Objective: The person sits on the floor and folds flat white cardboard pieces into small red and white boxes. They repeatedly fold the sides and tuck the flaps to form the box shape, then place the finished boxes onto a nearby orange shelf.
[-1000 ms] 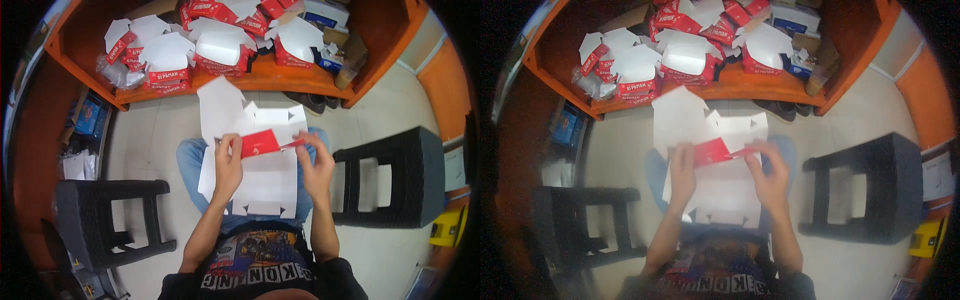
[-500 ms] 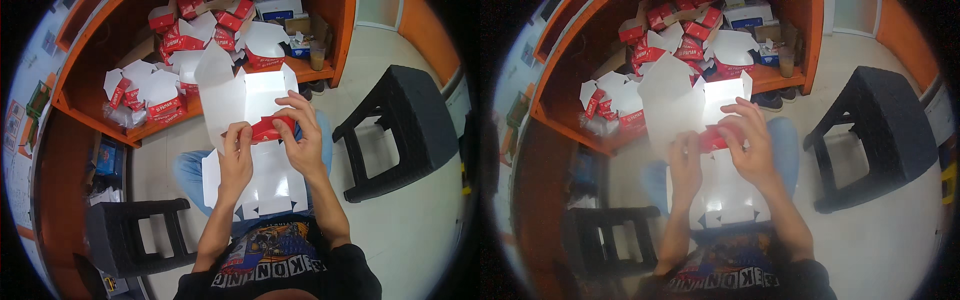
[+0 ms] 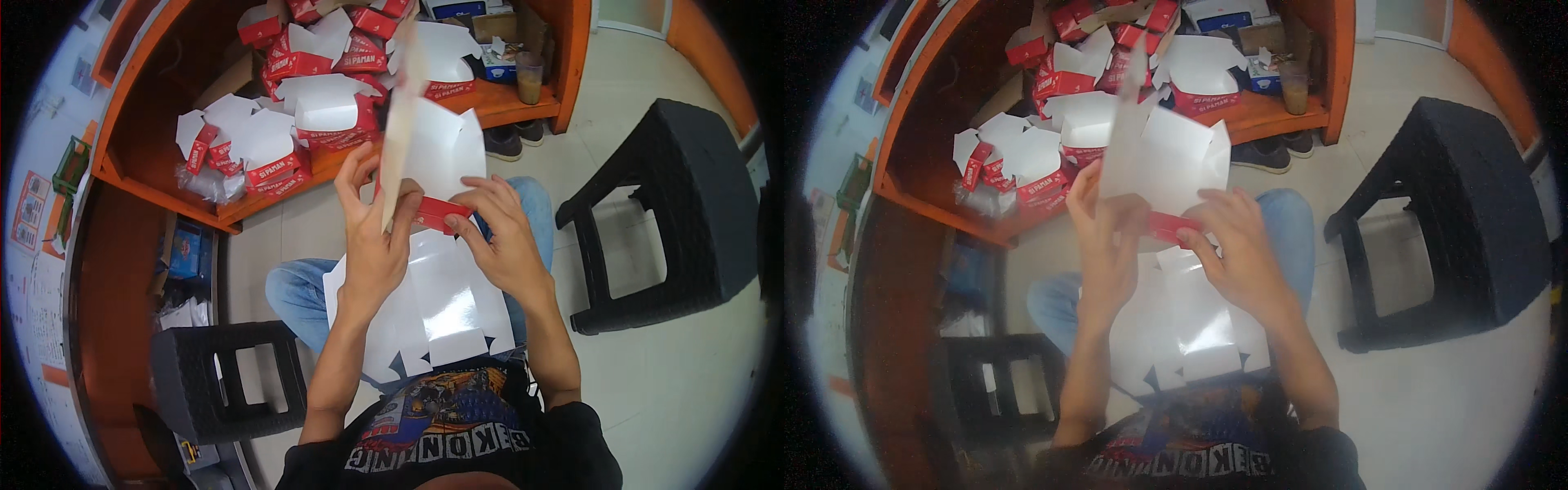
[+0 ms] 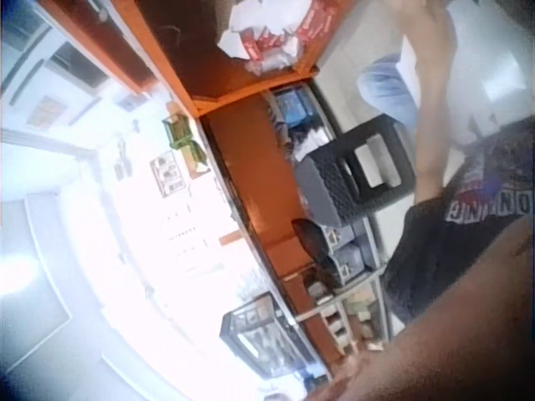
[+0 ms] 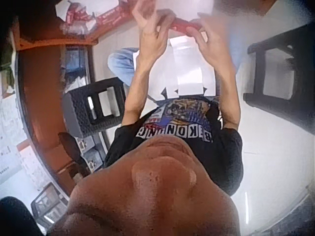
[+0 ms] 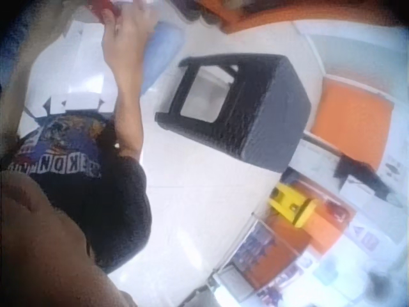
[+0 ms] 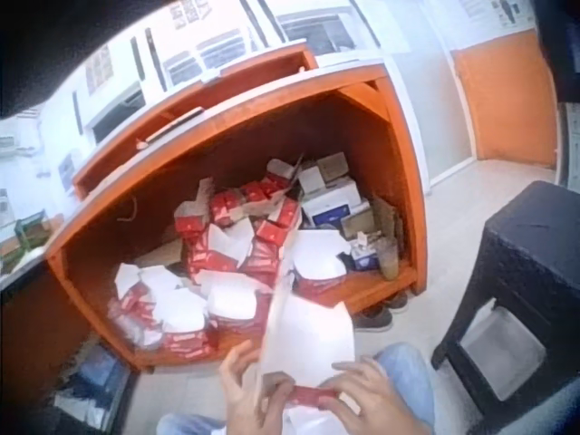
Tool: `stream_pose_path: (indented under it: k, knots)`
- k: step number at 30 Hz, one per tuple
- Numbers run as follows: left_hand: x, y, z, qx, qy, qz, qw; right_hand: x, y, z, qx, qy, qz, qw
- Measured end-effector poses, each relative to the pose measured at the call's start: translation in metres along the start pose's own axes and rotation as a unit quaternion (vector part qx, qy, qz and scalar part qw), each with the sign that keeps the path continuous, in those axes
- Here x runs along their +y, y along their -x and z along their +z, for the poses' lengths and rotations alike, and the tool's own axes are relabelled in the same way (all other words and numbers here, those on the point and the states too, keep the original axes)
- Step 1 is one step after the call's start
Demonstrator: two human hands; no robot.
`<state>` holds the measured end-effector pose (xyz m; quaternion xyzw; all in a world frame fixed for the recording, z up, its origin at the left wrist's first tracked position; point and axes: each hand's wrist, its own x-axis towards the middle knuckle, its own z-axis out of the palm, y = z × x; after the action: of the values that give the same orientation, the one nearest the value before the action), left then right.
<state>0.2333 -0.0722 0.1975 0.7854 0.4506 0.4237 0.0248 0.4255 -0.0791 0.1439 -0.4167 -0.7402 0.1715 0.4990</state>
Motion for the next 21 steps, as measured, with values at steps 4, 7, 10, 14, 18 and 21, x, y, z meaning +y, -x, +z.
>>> stream_pose_path:
  k: [4,7,10,14,18,21]
  knots:
    - [-0.001,-0.006,0.007,-0.002,-0.031,0.079,0.996,0.003,-0.003,0.014,0.072,-0.163,0.031,0.984]
    - [-0.026,0.011,0.031,0.026,0.109,0.109,0.988,-0.002,-0.007,0.025,0.133,-0.314,0.096,0.935]
    - [-0.056,0.032,0.055,-0.04,0.155,0.044,0.986,-0.002,-0.006,0.032,0.13,-0.486,0.169,0.848]
    - [-0.129,0.087,0.116,-0.119,0.175,-0.147,0.966,-0.005,-0.01,0.045,0.063,-0.557,0.191,0.806]
    - [-0.131,0.089,0.144,-0.045,0.197,-0.245,0.948,-0.015,-0.027,0.034,-0.001,-0.634,0.22,0.742]
    - [-0.12,0.063,0.142,0.03,0.223,-0.276,0.934,-0.009,-0.052,0.02,-0.046,-0.579,0.189,0.792]
